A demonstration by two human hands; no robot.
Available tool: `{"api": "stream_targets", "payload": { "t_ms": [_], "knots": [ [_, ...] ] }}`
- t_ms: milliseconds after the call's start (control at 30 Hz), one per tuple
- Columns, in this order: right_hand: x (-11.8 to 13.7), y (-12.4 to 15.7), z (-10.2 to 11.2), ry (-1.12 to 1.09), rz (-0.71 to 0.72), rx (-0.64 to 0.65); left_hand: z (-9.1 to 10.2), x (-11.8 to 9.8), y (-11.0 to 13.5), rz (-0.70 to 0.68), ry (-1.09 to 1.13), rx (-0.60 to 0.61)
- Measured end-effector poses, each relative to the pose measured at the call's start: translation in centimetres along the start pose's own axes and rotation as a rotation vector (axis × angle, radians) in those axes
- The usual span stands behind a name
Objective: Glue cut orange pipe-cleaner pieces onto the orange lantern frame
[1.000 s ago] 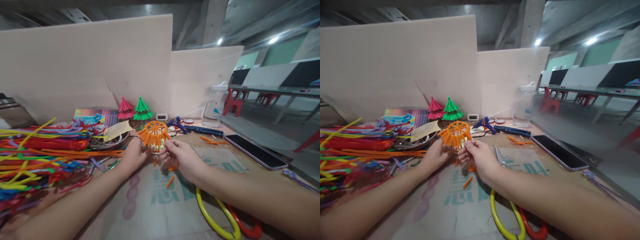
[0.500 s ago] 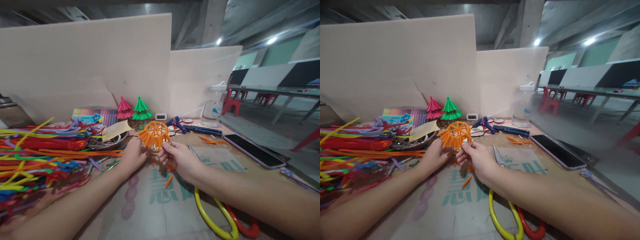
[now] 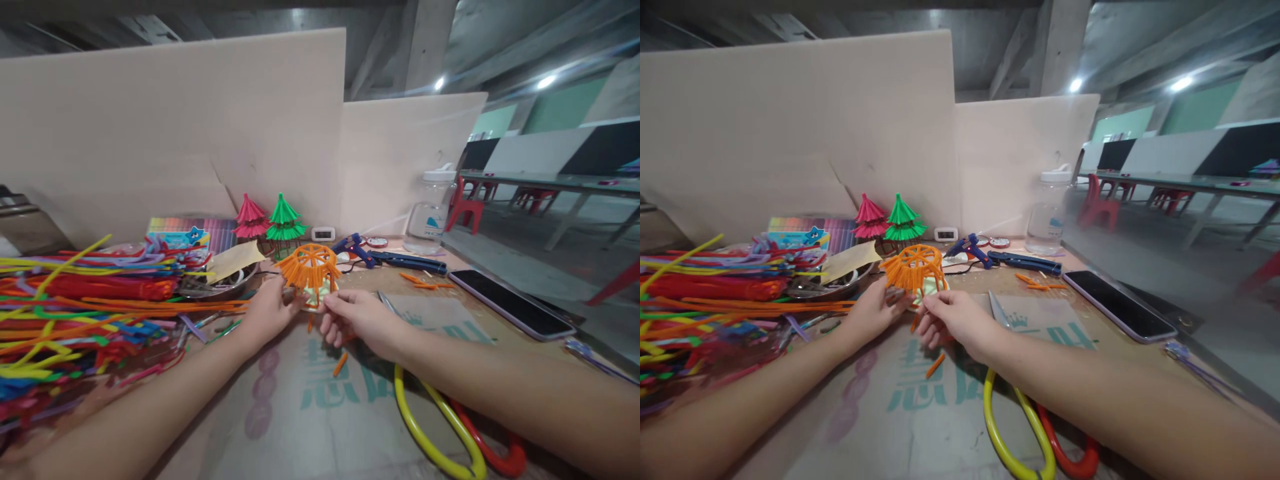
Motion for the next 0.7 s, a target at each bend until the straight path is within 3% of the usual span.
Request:
{"api": "stream_targets", "payload": {
  "t_ms": [67,233,333,533,700],
  "knots": [
    [1.5,0.4,0.5,0.241,0.167,0.002,-0.2,0.1,0.0,-0.006,0.008,0.019],
    [7.2,3.1,0.8,0.907,0.871,-0.129,-0.2,-0.4,0.0,-0.053,-0.071,0.049],
    [7.9,3.9,0.6,1.197,1.103,-0.135,0.0,-1.0,0.1,-0.077,-0.139,0.058],
    [5.9,4.3,0.2,1.406,1.357,-0.081,0.3,-1.4,0.3,-0.096,-0.2,0.034],
    [5.5,4.2,0.3,1.431,1.369,-0.109,0.1,-1.3,0.4,-0.107,-0.223,0.047]
  ]
}}
Point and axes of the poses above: each hand's wrist, its own y-axis away from the middle knuckle, its own z-axis out of the back of the hand, x = y × z, the point moved 6 cm from there along -y, towards the middle knuckle, and after that the axes turned 11 degrees about -y, right-handed, at the moved point
